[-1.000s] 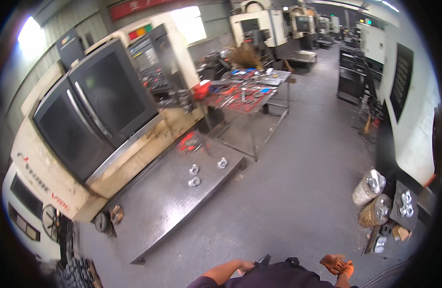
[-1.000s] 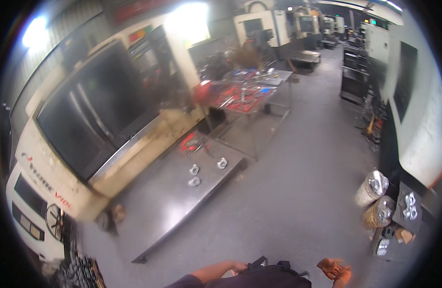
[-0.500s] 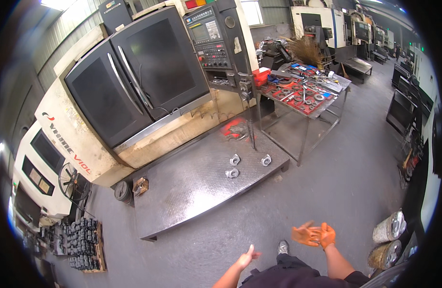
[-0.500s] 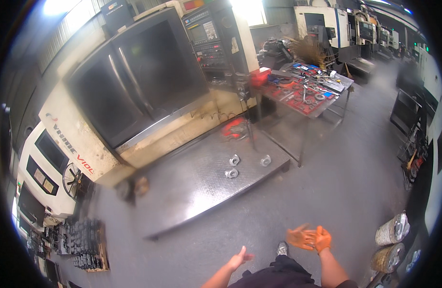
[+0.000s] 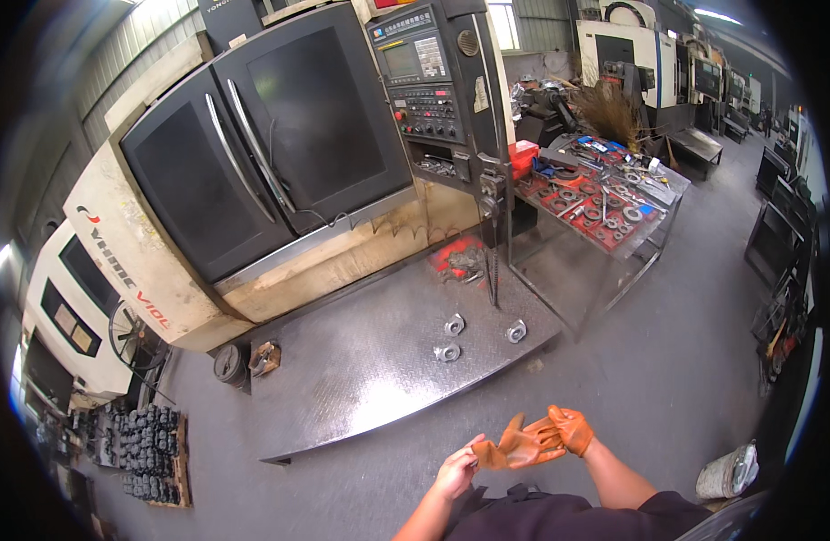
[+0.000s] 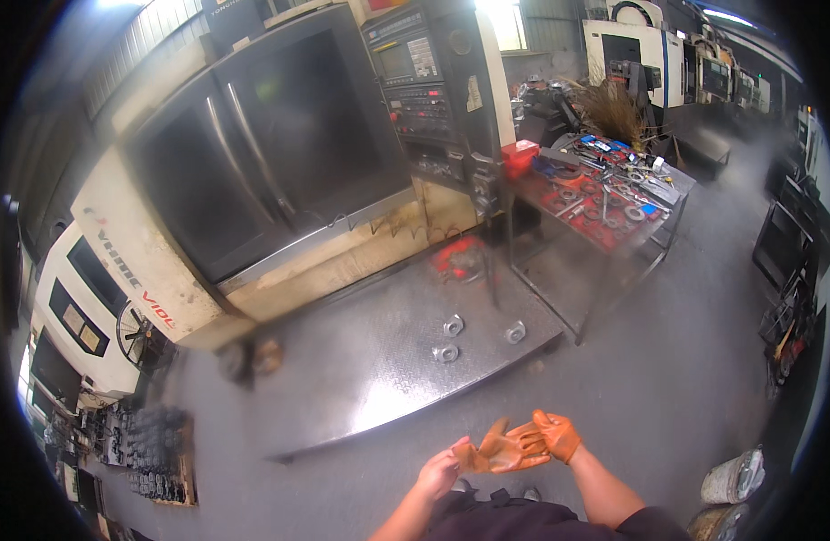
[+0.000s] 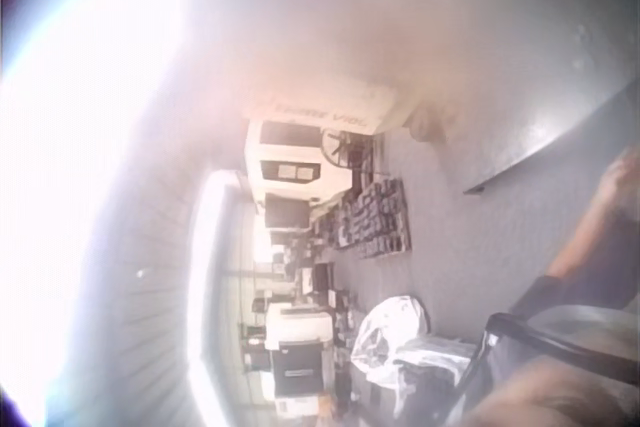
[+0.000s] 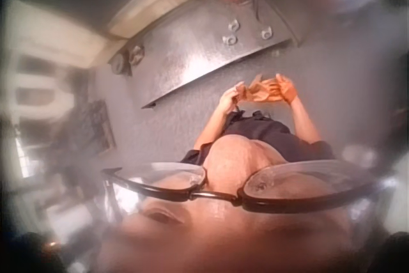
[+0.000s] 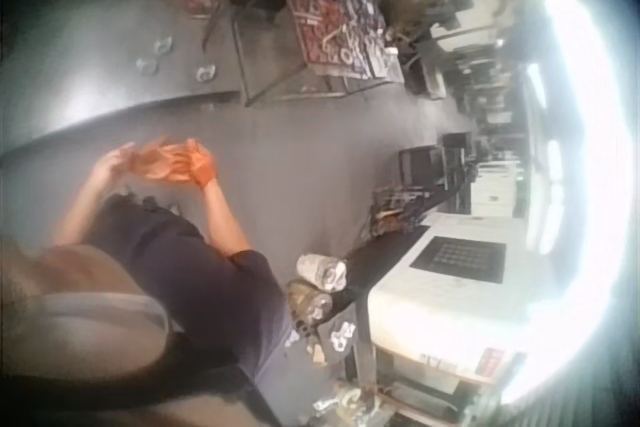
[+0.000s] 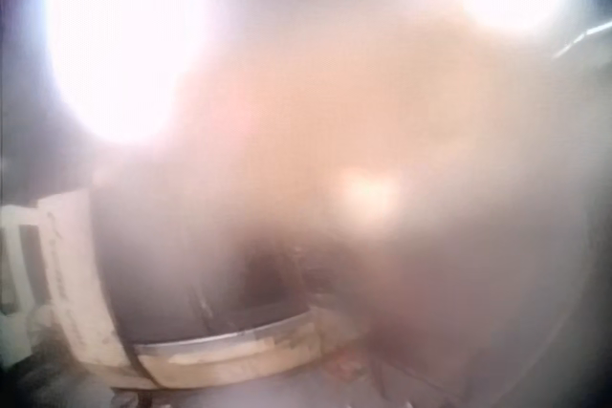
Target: The person operates a CNC lathe, removes a metal part from the chuck, and places it on a nearby surface. They then walk to a bin of metal parts, pick up several pieces, and inspect them by hand.
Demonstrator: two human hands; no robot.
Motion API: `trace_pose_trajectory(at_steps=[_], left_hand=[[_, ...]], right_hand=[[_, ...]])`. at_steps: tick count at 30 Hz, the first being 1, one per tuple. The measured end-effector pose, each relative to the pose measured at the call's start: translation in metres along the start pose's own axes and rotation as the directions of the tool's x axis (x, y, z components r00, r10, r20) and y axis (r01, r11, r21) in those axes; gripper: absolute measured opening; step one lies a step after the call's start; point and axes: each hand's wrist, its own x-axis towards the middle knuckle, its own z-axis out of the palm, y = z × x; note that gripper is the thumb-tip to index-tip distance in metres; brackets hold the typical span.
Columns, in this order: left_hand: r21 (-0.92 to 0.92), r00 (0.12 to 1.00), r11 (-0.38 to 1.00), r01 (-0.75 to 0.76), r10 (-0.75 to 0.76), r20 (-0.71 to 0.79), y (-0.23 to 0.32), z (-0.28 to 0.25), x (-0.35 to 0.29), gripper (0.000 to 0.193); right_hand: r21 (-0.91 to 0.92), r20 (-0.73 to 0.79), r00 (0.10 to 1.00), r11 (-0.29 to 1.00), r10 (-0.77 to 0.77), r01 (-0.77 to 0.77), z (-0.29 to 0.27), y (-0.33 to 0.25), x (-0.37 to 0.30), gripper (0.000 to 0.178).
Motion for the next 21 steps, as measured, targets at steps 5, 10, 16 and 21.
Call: trace_pose_trajectory(at_steps=[5,10,16,21], left_hand=[[0.147,0.993,0.987,-0.06,0.074,-0.091,0.07,-0.052,0.029,0.022],[0.45,0.912,0.838,-0.309,0.396,-0.111,0.17,-0.097,0.048,0.021],[0.916,0.892,0.359,-0.176,0.453,-0.006,0.282,-0.177,0.074,0.046],[0.934,0.861,0.262,-0.242,0.501,0.083,0.33,-0.204,0.101,0.049]], right_hand=[[0.112,0.306,0.946,0.983,0.107,-0.147,0.098,-0.039,0.081,0.039],[-0.413,0.099,0.988,0.908,0.116,-0.066,0.202,-0.025,0.162,0.057],[-0.807,0.45,0.879,0.493,0.156,0.325,0.364,-0.072,0.216,0.077],[-0.661,0.618,0.726,0.698,0.3,0.274,0.464,-0.056,0.257,0.085]])
